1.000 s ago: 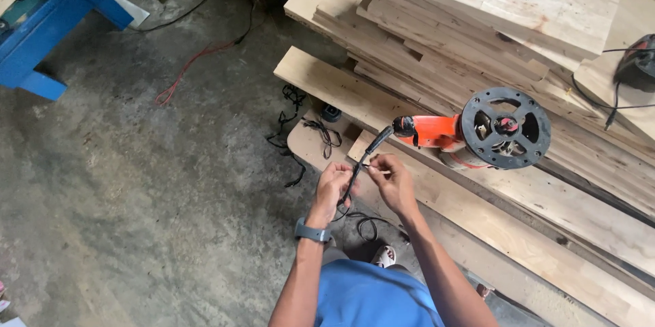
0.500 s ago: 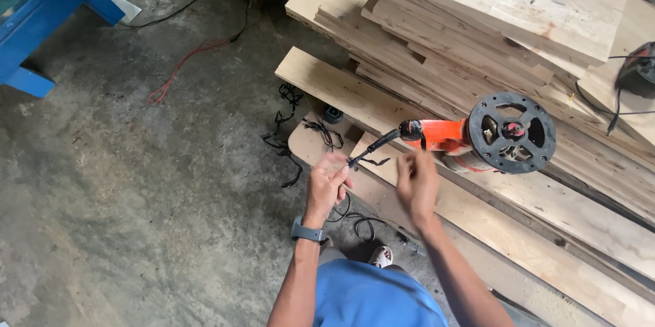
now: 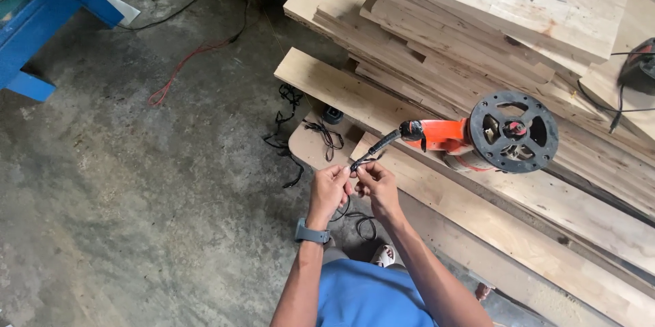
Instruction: Untangling the power cord of a wood router while it sits on a stack of lumber.
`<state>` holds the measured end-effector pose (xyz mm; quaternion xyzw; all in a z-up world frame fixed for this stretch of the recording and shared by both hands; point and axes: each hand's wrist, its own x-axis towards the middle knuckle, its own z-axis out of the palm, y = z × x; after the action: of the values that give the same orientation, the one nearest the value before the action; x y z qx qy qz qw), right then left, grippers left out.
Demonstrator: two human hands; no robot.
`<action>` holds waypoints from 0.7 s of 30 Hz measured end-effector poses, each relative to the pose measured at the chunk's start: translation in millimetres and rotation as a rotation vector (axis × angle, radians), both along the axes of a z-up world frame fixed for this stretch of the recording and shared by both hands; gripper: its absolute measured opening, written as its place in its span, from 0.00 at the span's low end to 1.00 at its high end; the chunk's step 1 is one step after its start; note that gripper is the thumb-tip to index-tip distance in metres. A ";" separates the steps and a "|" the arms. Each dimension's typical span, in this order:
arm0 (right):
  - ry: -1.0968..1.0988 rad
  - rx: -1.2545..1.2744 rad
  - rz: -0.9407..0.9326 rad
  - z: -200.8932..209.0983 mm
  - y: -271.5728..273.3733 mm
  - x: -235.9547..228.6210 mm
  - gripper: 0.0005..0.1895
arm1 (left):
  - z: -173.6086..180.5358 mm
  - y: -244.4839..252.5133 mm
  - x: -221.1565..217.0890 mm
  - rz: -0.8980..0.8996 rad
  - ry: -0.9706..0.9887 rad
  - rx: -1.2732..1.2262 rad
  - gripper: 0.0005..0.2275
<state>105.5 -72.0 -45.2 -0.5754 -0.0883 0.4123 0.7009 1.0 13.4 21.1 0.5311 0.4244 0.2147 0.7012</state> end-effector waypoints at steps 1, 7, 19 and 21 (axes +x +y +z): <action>-0.026 0.005 0.006 -1.6 0.4 1.1 0.10 | 1.3 0.6 -0.9 -0.012 0.028 0.035 0.11; -0.258 -0.092 0.137 13.2 -2.6 17.6 0.09 | -14.7 21.4 3.1 -0.015 0.133 0.485 0.08; -0.822 -0.470 0.286 107.0 24.1 23.8 0.09 | -13.3 6.0 11.0 0.100 -0.141 0.554 0.06; -0.864 -0.448 0.250 124.2 13.5 3.8 0.08 | -0.1 2.9 14.0 0.154 -0.113 0.380 0.11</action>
<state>109.3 -58.5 79.1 -0.8148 -0.3479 0.2261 0.4048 15.0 16.4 21.1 0.6069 0.3755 0.3730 0.5929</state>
